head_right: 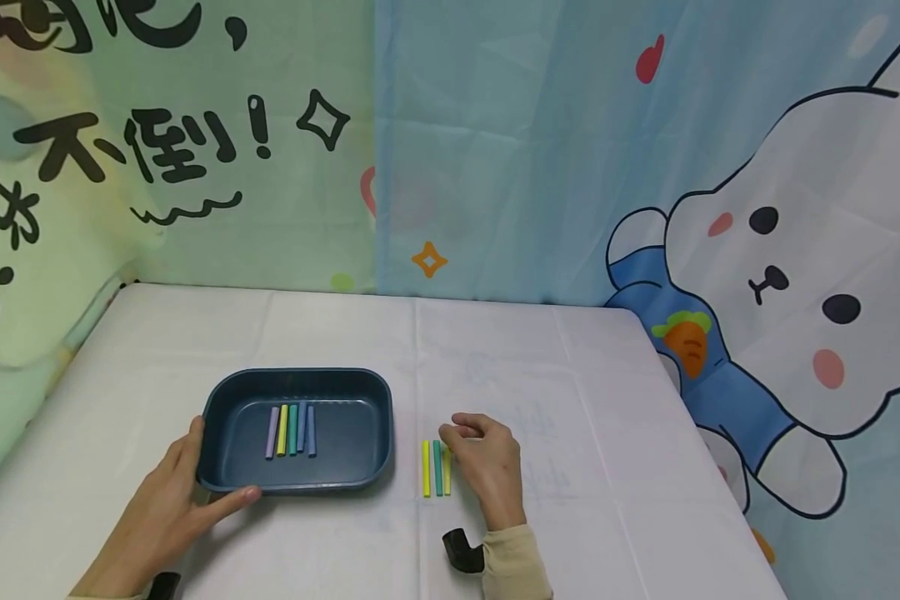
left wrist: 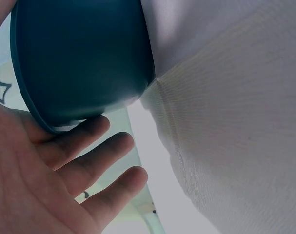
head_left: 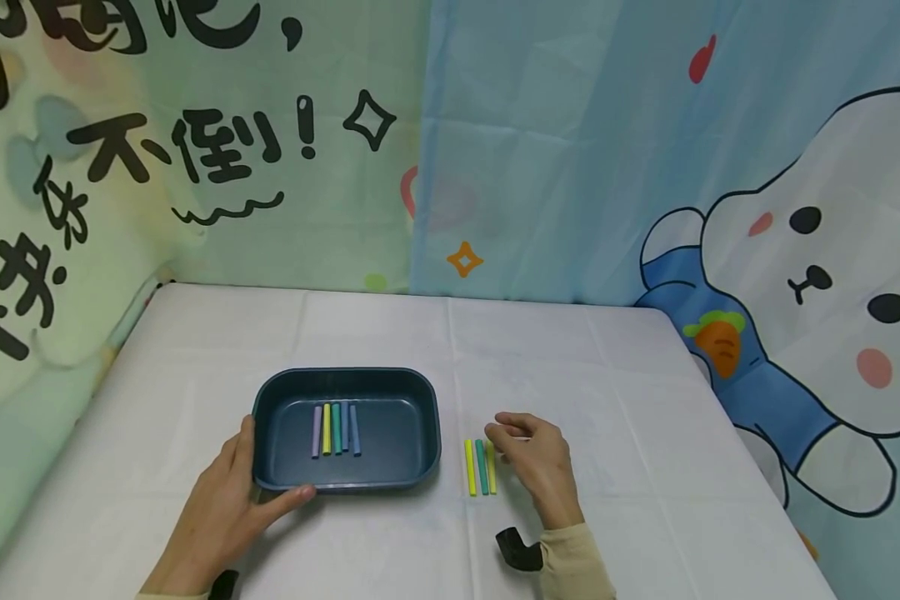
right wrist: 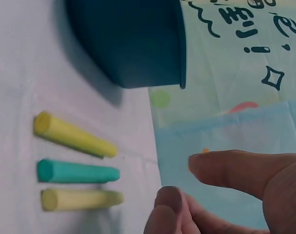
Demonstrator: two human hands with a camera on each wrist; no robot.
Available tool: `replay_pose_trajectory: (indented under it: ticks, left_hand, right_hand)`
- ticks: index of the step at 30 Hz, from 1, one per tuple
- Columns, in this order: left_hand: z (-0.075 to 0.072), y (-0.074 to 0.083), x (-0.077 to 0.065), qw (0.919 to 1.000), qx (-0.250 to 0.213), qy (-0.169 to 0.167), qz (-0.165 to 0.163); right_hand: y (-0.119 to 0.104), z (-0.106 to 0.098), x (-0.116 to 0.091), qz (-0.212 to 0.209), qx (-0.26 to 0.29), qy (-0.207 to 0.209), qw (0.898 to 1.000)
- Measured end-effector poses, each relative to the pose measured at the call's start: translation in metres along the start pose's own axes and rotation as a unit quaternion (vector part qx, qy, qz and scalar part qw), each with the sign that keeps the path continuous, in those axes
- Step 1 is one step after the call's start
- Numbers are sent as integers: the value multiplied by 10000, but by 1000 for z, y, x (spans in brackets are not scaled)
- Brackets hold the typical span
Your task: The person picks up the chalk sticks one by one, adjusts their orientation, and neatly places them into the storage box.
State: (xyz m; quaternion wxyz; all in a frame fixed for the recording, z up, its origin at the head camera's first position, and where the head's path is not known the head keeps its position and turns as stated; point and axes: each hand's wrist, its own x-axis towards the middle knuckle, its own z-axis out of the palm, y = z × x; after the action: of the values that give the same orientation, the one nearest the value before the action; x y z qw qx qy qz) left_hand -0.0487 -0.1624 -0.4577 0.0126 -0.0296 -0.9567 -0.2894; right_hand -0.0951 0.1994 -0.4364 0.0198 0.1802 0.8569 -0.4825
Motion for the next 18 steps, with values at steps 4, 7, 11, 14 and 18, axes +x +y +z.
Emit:
replay_pose_trajectory:
  ticks: [4, 7, 11, 14, 18]
  left_hand:
    - [-1, 1, 0, 10000, 10, -9, -8]
    - [-1, 1, 1, 10000, 17, -37, -37]
    - [-1, 1, 1, 9999, 41, -62, -84]
    - [-1, 2, 1, 9999, 60, -64, -99]
    - [-1, 2, 1, 9999, 47, -95, -124]
  right_hand:
    - [4, -2, 0, 76, -218, 4, 9997]
    - [8, -2, -1, 55, -363, 67, 9993]
    - [14, 0, 0, -41, -648, 178, 9977]
    - [17, 1, 1, -93, -790, 188, 9967]
    - [20, 3, 2, -90, -913, 60, 9958]
